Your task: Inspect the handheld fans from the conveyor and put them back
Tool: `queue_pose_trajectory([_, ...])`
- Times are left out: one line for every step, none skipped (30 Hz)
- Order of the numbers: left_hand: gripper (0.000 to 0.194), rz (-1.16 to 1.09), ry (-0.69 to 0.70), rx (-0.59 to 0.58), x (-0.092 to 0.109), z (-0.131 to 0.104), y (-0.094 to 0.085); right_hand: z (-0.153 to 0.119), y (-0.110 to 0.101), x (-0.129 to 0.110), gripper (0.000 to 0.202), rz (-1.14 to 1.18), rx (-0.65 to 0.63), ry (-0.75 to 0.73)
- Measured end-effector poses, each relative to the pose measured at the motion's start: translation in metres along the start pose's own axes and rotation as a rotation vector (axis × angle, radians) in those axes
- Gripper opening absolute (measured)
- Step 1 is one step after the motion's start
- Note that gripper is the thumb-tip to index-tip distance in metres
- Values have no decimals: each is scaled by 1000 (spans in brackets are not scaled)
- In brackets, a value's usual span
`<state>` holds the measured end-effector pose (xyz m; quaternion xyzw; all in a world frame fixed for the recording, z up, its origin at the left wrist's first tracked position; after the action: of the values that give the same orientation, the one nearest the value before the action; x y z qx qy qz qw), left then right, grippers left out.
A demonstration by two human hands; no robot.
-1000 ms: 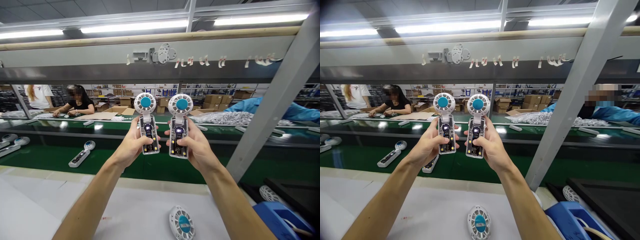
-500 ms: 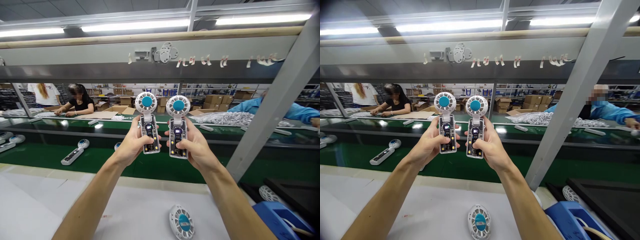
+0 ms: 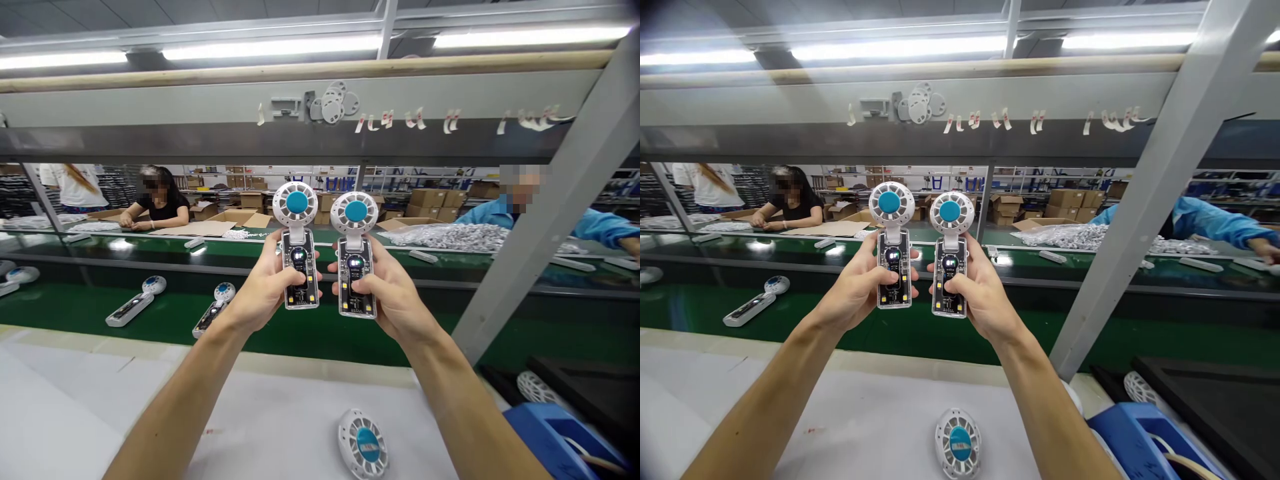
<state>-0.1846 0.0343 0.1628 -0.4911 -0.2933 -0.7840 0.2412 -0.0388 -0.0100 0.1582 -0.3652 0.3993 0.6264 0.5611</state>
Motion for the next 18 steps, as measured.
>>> queue_pose_trajectory([82,-9,-2,6,1,0,0,0,-1,1,76,4,-5,-1])
queue_pose_trajectory([83,-14,-3,8,1,0,0,0,-1,1,74,8,-8,-3])
queue_pose_trajectory([82,-15,-3,4,2,0,1,0,-1,2,72,11,-10,-5])
queue_pose_trajectory([81,-13,0,-1,3,-1,2,0,-2,2,72,12,-9,-6])
queue_pose_trajectory([81,-9,6,-4,4,-1,3,1,-2,2,72,11,-5,-11])
queue_pose_trajectory([80,-6,12,-3,5,-1,3,1,-2,2,73,10,2,-18])
queue_pose_trajectory([80,-4,18,2,5,-1,3,1,-2,2,74,10,9,-21])
queue_pose_trajectory([80,-2,22,5,5,-1,3,1,-1,2,74,10,10,-22])
queue_pose_trajectory([79,-2,23,4,5,-1,3,1,0,2,74,12,9,-22])
queue_pose_trajectory([79,0,25,-1,5,-1,3,1,1,3,74,16,5,-20])
queue_pose_trajectory([78,2,23,-11,4,-1,4,2,1,3,74,20,1,-17])
queue_pose_trajectory([78,5,21,-23,4,-1,5,2,1,3,75,25,-4,-12])
queue_pose_trajectory([78,7,18,-33,3,-1,6,2,1,3,75,31,-7,-9])
queue_pose_trajectory([79,8,14,-41,3,-2,7,2,1,3,76,38,-11,-5])
queue_pose_trajectory([80,6,12,-43,3,-2,7,1,1,4,77,43,-15,4])
queue_pose_trajectory([80,1,10,-43,3,-2,8,1,1,4,78,46,-19,13])
queue_pose_trajectory([81,-7,9,-40,2,-2,8,1,1,4,80,49,-22,18])
queue_pose_trajectory([81,-15,7,-38,2,-2,8,0,1,4,81,51,-25,21])
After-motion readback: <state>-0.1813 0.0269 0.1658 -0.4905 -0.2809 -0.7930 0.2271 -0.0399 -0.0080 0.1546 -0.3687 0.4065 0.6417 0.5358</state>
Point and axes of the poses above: each hand's wrist, its own z-axis towards the middle knuckle, its own y-axis out of the palm, x = y × z, the point moved 9 cm from there along z, towards the middle knuckle, and after that the axes turned 6 degrees about -x, right-handed, at the moved point
